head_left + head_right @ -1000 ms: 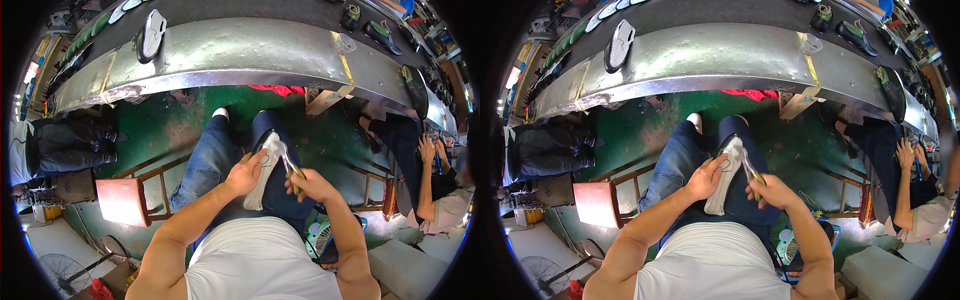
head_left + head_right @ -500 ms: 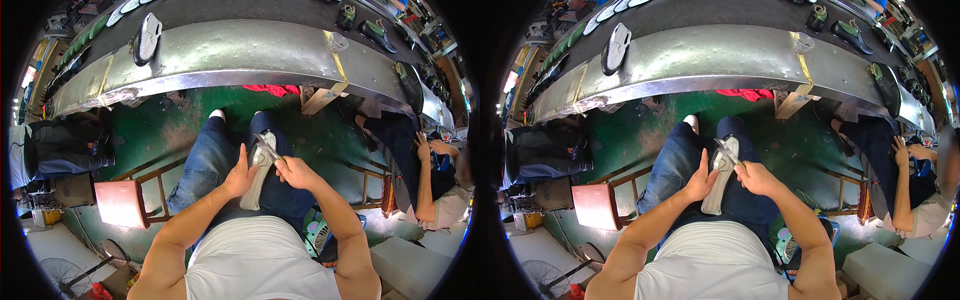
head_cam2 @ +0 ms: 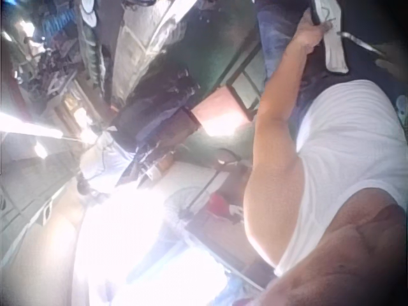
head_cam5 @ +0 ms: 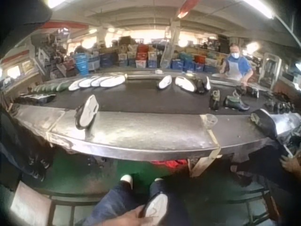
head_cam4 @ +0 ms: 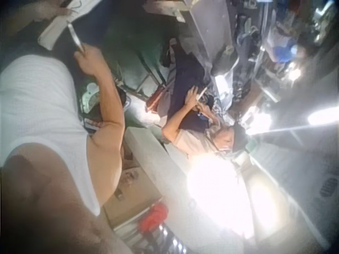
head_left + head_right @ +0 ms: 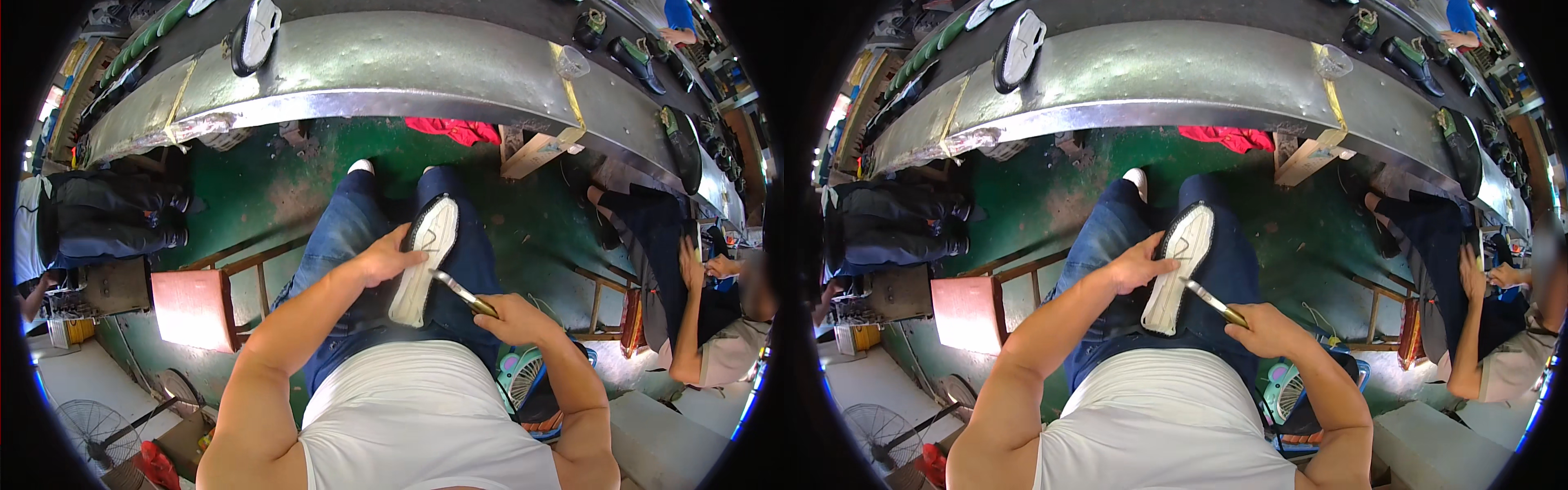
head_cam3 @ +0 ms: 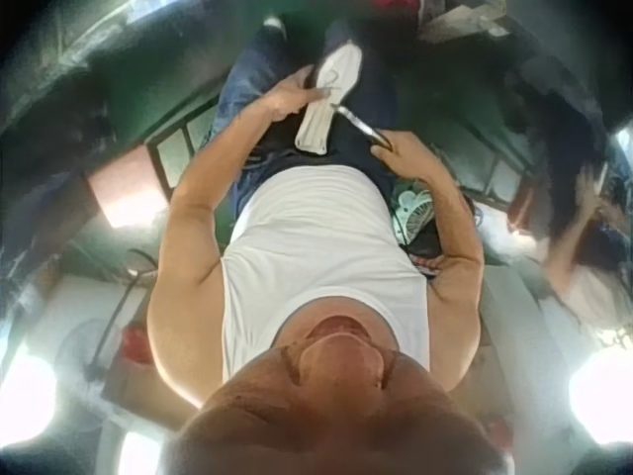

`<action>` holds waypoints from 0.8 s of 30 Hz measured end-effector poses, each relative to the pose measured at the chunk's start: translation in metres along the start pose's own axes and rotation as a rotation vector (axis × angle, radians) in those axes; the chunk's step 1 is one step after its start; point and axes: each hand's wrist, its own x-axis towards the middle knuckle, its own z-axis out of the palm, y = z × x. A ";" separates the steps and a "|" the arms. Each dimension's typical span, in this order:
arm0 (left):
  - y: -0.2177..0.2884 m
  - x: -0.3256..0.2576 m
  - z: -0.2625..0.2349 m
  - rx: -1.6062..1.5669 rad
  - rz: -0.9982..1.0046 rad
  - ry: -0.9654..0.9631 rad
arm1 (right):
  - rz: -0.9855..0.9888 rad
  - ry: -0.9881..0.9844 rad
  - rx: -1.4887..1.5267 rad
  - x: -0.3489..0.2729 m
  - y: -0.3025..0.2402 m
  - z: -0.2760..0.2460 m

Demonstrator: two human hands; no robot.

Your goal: The recorder is assembling shoes on a production line using pliers to manipulate the materials.

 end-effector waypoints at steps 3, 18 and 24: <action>0.010 -0.002 0.005 -0.110 -0.088 -0.077 | -0.309 0.251 -0.201 0.011 0.023 0.034; -0.053 -0.059 0.027 -0.058 0.102 -0.154 | 0.232 -0.206 0.310 0.001 0.018 0.015; -0.061 -0.044 0.050 -0.016 0.084 0.075 | -0.091 0.298 0.230 -0.001 -0.008 0.022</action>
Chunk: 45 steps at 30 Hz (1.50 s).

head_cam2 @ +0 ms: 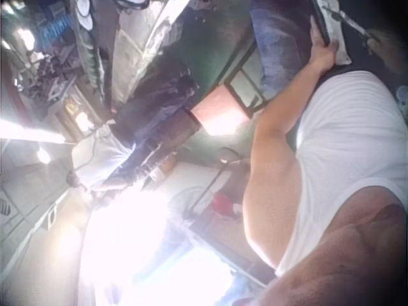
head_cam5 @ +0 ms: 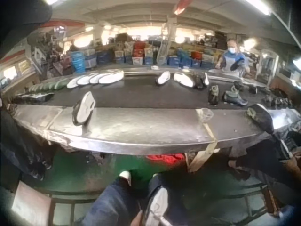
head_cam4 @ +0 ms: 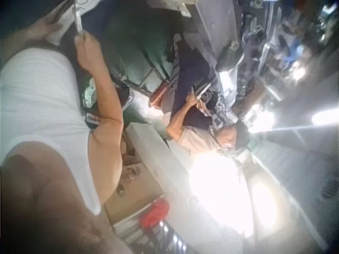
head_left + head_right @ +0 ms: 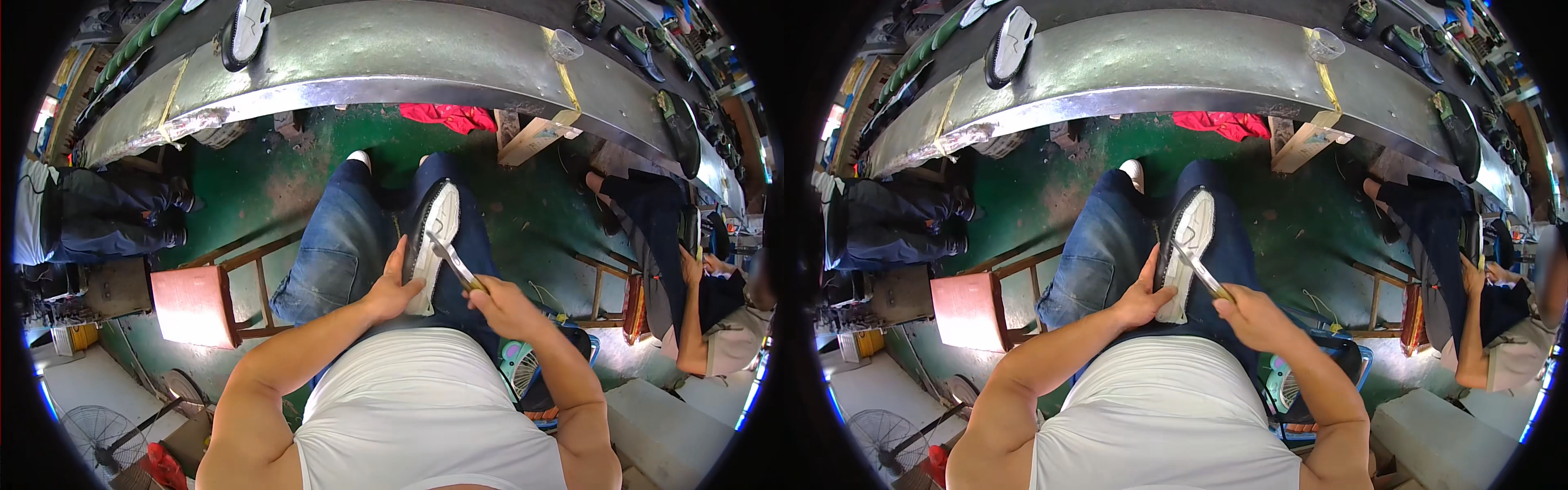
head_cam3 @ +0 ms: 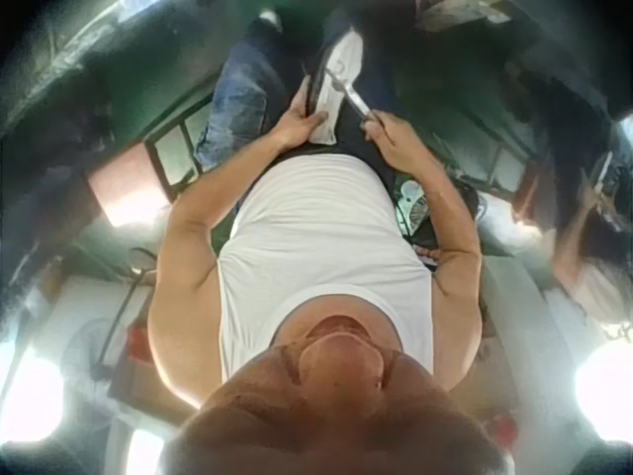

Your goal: The recorder is assembling shoes on a production line using pliers to manipulate the materials.

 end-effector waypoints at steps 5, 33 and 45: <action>0.012 0.002 -0.007 0.062 0.034 0.084 | -0.033 -0.079 -0.313 0.019 0.036 0.020; 0.213 0.027 -0.033 -0.985 0.346 -0.122 | -0.857 0.696 -0.316 0.097 -0.112 -0.038; 0.203 0.028 -0.033 -0.971 0.422 -0.150 | -1.216 0.883 -0.592 0.112 -0.095 -0.032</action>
